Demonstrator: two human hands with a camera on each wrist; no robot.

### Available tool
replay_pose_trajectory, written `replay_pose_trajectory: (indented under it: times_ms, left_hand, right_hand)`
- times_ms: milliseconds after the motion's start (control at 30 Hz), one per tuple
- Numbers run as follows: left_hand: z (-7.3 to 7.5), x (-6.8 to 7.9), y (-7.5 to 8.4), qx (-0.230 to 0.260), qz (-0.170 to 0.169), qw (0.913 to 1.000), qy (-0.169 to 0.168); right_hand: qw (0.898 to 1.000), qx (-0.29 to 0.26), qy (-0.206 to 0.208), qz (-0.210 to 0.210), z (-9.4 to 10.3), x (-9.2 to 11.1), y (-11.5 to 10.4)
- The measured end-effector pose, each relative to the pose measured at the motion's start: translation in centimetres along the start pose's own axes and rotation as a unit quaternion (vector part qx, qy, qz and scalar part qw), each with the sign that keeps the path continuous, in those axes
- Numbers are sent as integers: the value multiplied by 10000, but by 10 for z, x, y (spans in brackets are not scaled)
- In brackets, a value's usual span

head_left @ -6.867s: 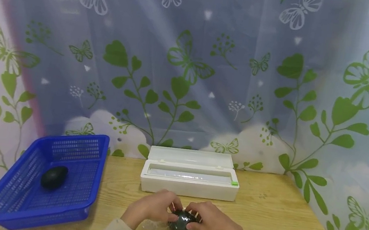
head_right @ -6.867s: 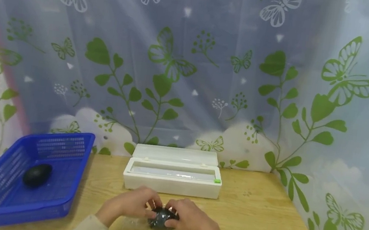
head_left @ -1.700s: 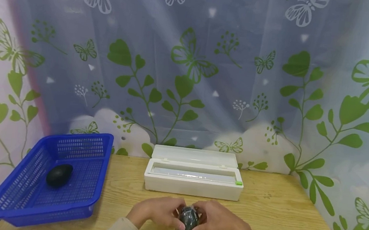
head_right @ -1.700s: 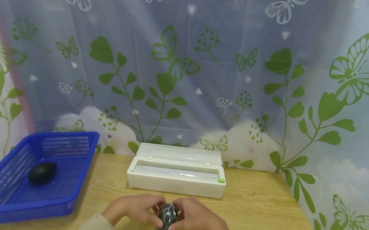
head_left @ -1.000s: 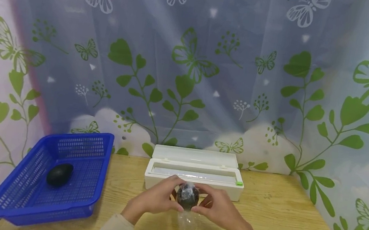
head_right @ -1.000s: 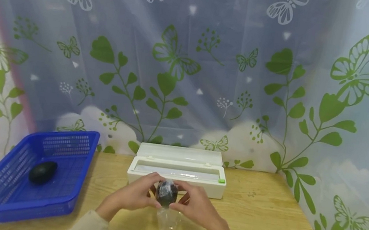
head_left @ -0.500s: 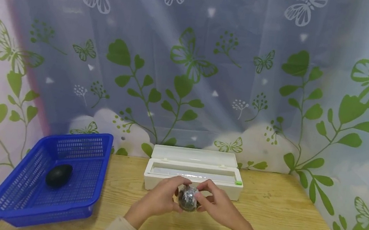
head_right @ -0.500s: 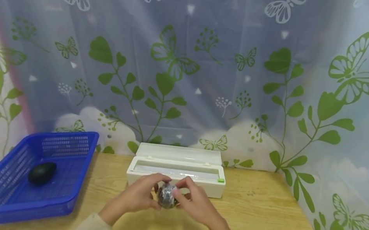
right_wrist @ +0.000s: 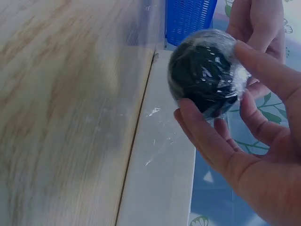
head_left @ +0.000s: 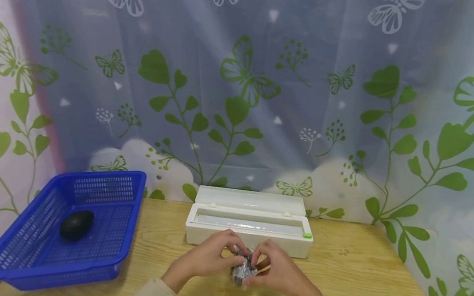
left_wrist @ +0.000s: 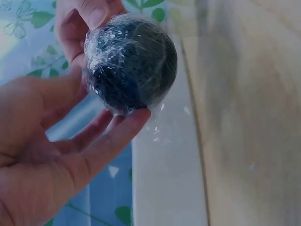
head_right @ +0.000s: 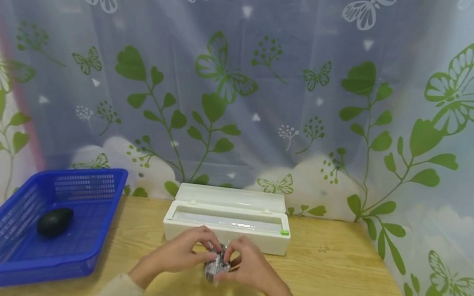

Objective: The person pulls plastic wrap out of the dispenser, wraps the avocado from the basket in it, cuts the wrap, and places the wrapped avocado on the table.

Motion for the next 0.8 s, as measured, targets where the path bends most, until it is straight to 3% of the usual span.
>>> replay_pose_trajectory:
  times_ms: [133,300,433,667,800]
  left_hand:
    - [-6,-2,-1,-269,-39,9996,100]
    - [-12,0,-5,155,494,9986,-64]
    - [-14,5,-8,569,1028,9930,-146]
    - [-16,14,-13,845,2060,9748,-155]
    - [-17,19,-18,1002,2422,9643,-371]
  right_hand:
    - [9993,312,-226,35,-4,1,1]
    - [9971,467,-593,109,-8,3,3]
    - [9958,532,-730,111,-10,2,5]
    - [9958,189,-489,-744,-12,-3,18]
    - [9905,19,-733,-1161,-15,-2,24]
Point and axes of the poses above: each hand's wrist, its own x-axis away from the middle knuckle, its own z-axis out of the back of the hand, y = z × x, the point moved 5 cm from there along -x, towards the middle knuckle, and after that the axes turned 13 degrees about -z, right-handed, at the moved point
